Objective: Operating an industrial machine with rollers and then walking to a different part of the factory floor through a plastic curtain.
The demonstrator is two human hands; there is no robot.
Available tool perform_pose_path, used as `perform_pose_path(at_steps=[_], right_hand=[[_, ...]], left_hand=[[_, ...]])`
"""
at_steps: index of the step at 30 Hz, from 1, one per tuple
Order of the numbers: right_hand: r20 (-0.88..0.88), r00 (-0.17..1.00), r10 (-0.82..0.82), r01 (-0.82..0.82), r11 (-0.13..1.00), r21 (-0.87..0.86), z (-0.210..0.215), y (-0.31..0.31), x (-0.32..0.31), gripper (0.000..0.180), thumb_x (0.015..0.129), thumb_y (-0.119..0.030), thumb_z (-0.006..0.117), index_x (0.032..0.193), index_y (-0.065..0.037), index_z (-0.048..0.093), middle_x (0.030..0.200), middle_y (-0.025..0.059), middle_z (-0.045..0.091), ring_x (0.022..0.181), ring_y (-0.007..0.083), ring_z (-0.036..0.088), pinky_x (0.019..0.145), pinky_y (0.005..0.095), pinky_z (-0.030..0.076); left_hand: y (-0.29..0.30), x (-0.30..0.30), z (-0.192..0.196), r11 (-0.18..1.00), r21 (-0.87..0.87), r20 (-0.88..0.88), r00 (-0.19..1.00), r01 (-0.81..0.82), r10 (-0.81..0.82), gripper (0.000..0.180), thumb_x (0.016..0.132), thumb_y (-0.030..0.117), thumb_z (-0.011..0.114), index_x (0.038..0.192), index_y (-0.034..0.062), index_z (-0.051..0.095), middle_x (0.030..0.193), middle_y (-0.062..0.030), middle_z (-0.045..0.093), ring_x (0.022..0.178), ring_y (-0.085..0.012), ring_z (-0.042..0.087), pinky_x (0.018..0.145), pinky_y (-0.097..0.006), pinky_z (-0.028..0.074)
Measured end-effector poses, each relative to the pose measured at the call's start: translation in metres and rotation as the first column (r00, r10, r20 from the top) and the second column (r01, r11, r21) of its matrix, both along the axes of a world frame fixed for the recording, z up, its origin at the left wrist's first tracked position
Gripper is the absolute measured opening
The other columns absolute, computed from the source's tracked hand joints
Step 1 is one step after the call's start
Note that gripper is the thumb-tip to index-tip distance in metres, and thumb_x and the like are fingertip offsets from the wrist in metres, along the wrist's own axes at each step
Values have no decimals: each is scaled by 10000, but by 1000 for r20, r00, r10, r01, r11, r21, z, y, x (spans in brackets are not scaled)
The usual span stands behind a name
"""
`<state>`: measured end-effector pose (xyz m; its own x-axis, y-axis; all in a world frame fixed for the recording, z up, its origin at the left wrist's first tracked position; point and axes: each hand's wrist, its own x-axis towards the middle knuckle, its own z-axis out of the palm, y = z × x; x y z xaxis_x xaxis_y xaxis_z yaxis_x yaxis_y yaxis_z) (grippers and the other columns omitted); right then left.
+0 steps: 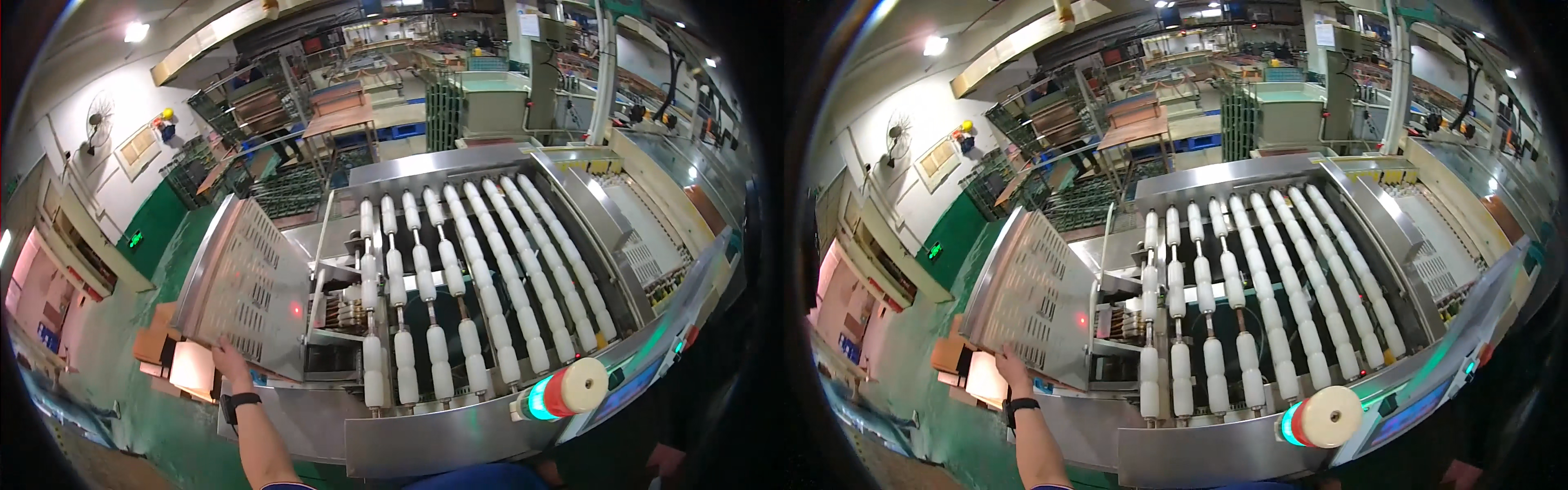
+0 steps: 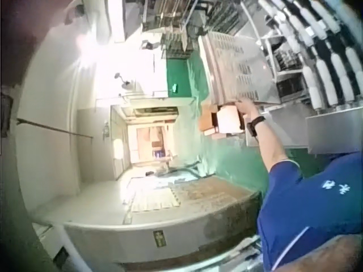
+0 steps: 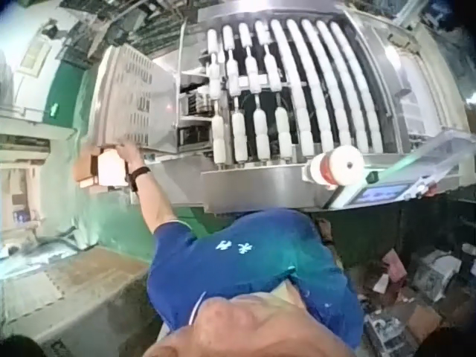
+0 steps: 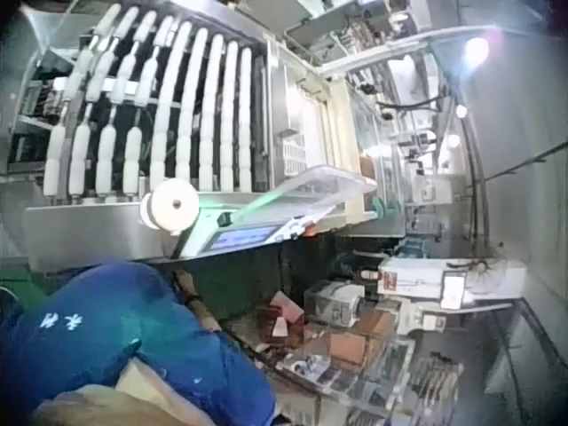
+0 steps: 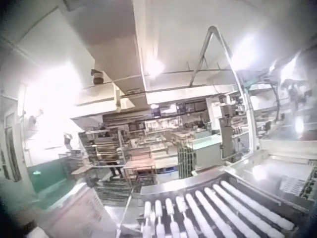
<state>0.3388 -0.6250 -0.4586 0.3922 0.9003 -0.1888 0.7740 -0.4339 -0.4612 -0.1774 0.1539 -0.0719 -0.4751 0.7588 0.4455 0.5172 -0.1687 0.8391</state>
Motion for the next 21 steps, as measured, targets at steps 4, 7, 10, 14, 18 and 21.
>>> perform_pose_path(at_steps=[4, 7, 10, 14, 18, 21], right_hand=[[6, 1000, 1, -1, 997, -73, -3, 3, 7, 315, 969, -269, 524, 1129, -122, 752, 1081, 192, 734, 987, 390, 709, 912, 523, 548], [13, 1000, 10, -9, 995, -97, -4, 5, 10, 314, 968, -266, 525, 1130, -122, 752, 1082, 191, 734, 989, 389, 708, 913, 523, 547], [19, 1000, 17, -15, 993, -116, -4, 5, 15, 312, 966, -264, 527, 1131, -123, 752, 1083, 190, 734, 991, 388, 708, 915, 523, 547], [26, 999, 28, -24, 991, -131, -4, 5, 18, 310, 964, -260, 529, 1132, -124, 752, 1085, 189, 734, 993, 386, 708, 917, 523, 546], [37, 999, 35, -29, 989, -144, -4, 2, 18, 308, 963, -256, 531, 1133, -125, 751, 1087, 188, 734, 995, 385, 708, 918, 522, 545], [44, 998, 37, -30, 987, -155, -2, -1, 18, 307, 961, -254, 532, 1134, -126, 751, 1088, 188, 734, 997, 384, 708, 920, 522, 544]], left_hand=[[-5, 6, 6, 998, -49, 47, 998, -29, 31, 415, 1027, 296, 558, 1074, -109, 636, 1054, -285, 696, 997, -422, 662, 888, -481, 489], [-2, 3, 2, 998, -33, -15, 999, -48, 48, 419, 1022, 300, 561, 1054, -112, 630, 1045, -289, 691, 989, -432, 656, 893, -485, 486], [5, -3, -4, 999, -34, 95, 995, 10, -7, 404, 1015, 282, 564, 1060, -114, 629, 1049, -292, 691, 995, -438, 651, 901, -486, 481], [4, -6, -6, 998, -64, 6, 1000, -29, 29, 395, 1014, 280, 568, 1052, -108, 630, 1030, -287, 688, 958, -423, 644, 891, -485, 478], [-2, 0, 2, 999, -51, 96, 995, 12, -7, 393, 1018, 285, 571, 1027, -104, 626, 982, -263, 680, 894, -383, 626, 874, -471, 479], [-6, 6, 8, 999, -45, 108, 994, 2, 3, 381, 1024, 278, 570, 1029, -100, 622, 971, -234, 680, 877, -335, 622, 865, -449, 484]])
